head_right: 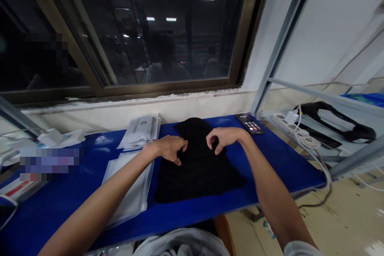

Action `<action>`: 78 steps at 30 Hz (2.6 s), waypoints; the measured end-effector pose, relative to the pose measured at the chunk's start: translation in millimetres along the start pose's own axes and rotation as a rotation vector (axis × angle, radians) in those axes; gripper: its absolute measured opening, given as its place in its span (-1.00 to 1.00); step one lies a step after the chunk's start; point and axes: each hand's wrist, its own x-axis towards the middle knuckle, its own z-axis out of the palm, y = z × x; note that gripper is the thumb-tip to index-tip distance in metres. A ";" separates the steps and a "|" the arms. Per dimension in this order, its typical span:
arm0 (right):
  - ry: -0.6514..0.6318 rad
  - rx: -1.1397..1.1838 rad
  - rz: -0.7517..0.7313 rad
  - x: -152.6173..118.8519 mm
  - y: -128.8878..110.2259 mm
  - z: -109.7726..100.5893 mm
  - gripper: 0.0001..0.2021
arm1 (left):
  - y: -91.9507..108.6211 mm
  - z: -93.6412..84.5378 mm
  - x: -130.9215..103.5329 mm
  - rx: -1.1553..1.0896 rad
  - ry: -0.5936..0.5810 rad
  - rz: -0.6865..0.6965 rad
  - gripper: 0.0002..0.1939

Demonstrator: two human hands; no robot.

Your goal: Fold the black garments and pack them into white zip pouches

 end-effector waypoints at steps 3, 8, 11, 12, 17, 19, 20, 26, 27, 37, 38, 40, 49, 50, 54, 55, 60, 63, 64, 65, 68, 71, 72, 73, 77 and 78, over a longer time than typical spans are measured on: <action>0.092 -0.146 0.116 11.5 -2.5 11.3 -0.61 | 7.8 -1.3 -3.8 0.068 0.032 -0.050 -0.57; 0.252 -0.202 0.125 28.7 -0.4 22.1 -0.65 | -8.6 -6.8 -6.4 -0.004 0.087 -0.112 -0.56; 0.449 -0.019 -0.014 22.2 3.4 12.9 -0.71 | -31.7 -15.7 -12.6 -0.098 0.121 -0.094 -0.58; 0.507 0.085 -0.063 17.3 4.2 8.5 -0.72 | -39.7 -19.7 -16.3 -0.170 0.147 -0.066 -0.58; 0.567 0.640 -0.147 -2.9 4.9 -4.5 -0.70 | -68.5 -31.0 -31.2 -0.748 0.208 0.168 -0.56; 0.523 0.664 -0.089 -0.8 9.2 -3.3 -0.67 | -73.1 -26.2 -26.6 -0.718 0.169 0.114 -0.51; 0.503 0.633 -0.042 2.2 13.0 -2.0 -0.66 | -74.4 -22.0 -21.8 -0.658 0.154 0.058 -0.51; 0.391 0.405 0.031 17.3 44.6 1.4 -0.54 | -78.6 2.4 7.5 -0.445 0.169 -0.082 -0.66; 0.374 0.378 0.043 17.0 48.6 0.7 -0.54 | -79.0 4.2 9.0 -0.424 0.172 -0.085 -0.67; 0.710 0.270 0.057 30.1 63.2 2.8 -0.73 | -80.9 4.9 6.1 -0.344 0.148 -0.085 -0.62; 0.753 0.241 0.062 35.8 62.8 5.1 -0.78 | -79.3 5.9 7.5 -0.348 0.165 -0.085 -0.64; 0.824 0.184 0.066 46.2 59.2 10.0 -0.84 | -74.6 9.7 12.6 -0.362 0.209 -0.082 -0.68; 0.653 0.102 -0.117 45.7 28.2 16.6 -0.49 | -66.8 11.7 20.3 -0.537 0.267 0.047 -0.73; 0.596 0.089 -0.089 43.6 28.7 16.0 -0.42 | -67.9 8.3 16.3 -0.562 0.267 0.070 -0.72; 0.490 0.111 -0.031 37.6 32.0 11.9 -0.49 | -68.3 -2.0 2.4 -0.645 0.225 0.111 -0.59; 0.498 0.150 -0.063 36.4 31.3 10.7 -0.53 | -67.1 -2.8 1.0 -0.647 0.209 0.096 -0.52; 0.580 0.351 -0.102 28.1 18.9 7.4 -0.59 | -58.5 -2.3 2.8 -0.568 0.221 0.032 -0.60; 0.616 0.431 -0.075 24.7 13.4 5.8 -0.52 | -55.1 -7.3 2.9 -0.538 0.261 0.044 -0.81; 0.631 0.459 -0.084 24.0 11.8 4.5 -0.52 | -53.6 -10.4 2.2 -0.535 0.281 0.044 -0.82; 0.667 0.483 -0.105 23.1 9.8 2.7 -0.53 | -51.5 -13.6 1.4 -0.523 0.329 0.035 -0.80; 0.903 0.449 -0.243 15.1 -2.2 -2.6 -0.63 | -39.4 -18.0 -2.1 -0.346 0.685 -0.039 -0.66; 1.098 0.197 -0.341 -4.5 -20.6 4.1 -0.80 | -19.1 -1.4 -8.7 -0.019 0.944 -0.078 -0.53; 1.060 0.093 -0.340 -12.8 -25.8 11.3 -0.85 | -11.8 9.7 -11.8 0.067 0.896 -0.059 -0.48; 0.964 0.001 -0.325 -21.3 -29.5 20.8 -0.87 | -5.0 22.7 -15.5 0.133 0.798 -0.020 -0.44; 0.426 -0.145 -0.205 -45.9 -29.5 63.9 -0.52 | 12.4 73.7 -30.7 0.230 0.423 0.166 -0.25; 0.364 -0.132 -0.179 -47.4 -27.8 69.7 -0.45 | 13.8 81.8 -33.5 0.231 0.399 0.188 -0.24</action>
